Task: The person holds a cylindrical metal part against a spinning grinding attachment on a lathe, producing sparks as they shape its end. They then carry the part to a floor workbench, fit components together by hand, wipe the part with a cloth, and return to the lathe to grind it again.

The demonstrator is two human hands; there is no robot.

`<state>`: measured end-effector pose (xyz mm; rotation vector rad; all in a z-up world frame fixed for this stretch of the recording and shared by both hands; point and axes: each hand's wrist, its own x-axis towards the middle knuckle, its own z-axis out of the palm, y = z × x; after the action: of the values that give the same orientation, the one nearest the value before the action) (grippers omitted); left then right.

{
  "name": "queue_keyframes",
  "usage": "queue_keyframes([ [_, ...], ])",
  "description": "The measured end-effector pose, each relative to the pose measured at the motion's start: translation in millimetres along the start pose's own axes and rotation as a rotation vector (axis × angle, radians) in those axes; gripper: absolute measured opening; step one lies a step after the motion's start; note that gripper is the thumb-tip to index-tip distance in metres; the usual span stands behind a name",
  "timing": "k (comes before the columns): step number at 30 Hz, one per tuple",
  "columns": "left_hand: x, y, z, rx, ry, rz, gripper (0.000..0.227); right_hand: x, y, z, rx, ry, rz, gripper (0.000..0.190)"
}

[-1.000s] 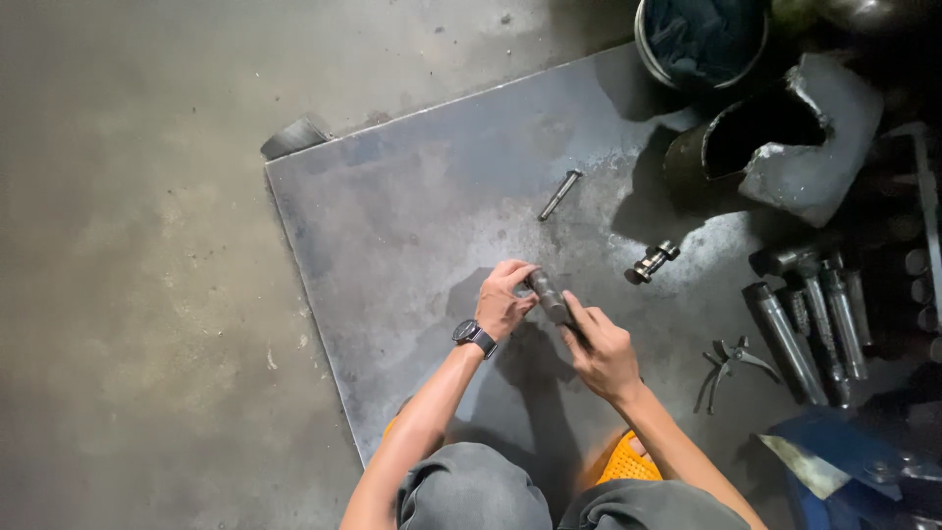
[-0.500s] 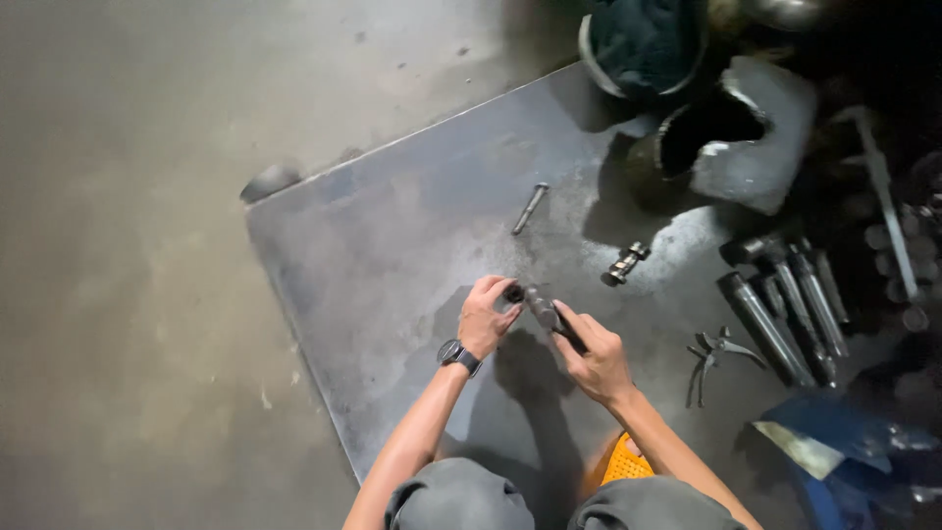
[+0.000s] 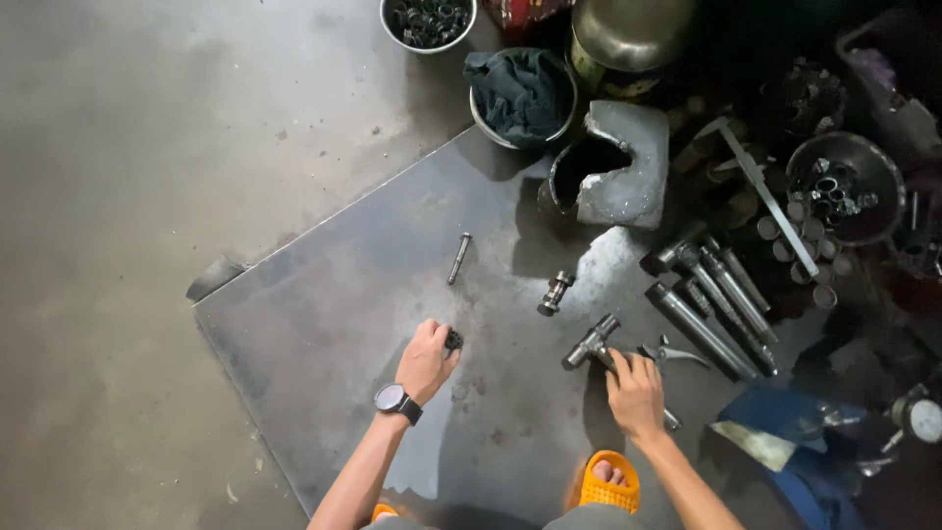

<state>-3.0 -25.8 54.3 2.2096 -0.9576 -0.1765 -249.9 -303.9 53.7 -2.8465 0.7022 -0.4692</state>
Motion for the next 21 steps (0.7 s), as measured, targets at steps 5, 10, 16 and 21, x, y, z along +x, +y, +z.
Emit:
queue_keyframes([
  [5,1,41,-49,-0.259,-0.005,-0.315,0.033,20,-54,-7,0.178,0.157,-0.137,0.035],
  [10,-16,72,-88,-1.017,-0.019,-0.353,0.026,62,-131,-39,1.597,-0.779,0.498,0.040],
  [16,-24,71,-87,-1.119,-0.042,-0.401,0.027,71,-159,-39,1.551,-0.776,0.413,0.037],
  [21,-25,71,-82,-1.119,-0.034,-0.455,0.027,76,-169,-61,1.429,-0.595,0.244,0.044],
])
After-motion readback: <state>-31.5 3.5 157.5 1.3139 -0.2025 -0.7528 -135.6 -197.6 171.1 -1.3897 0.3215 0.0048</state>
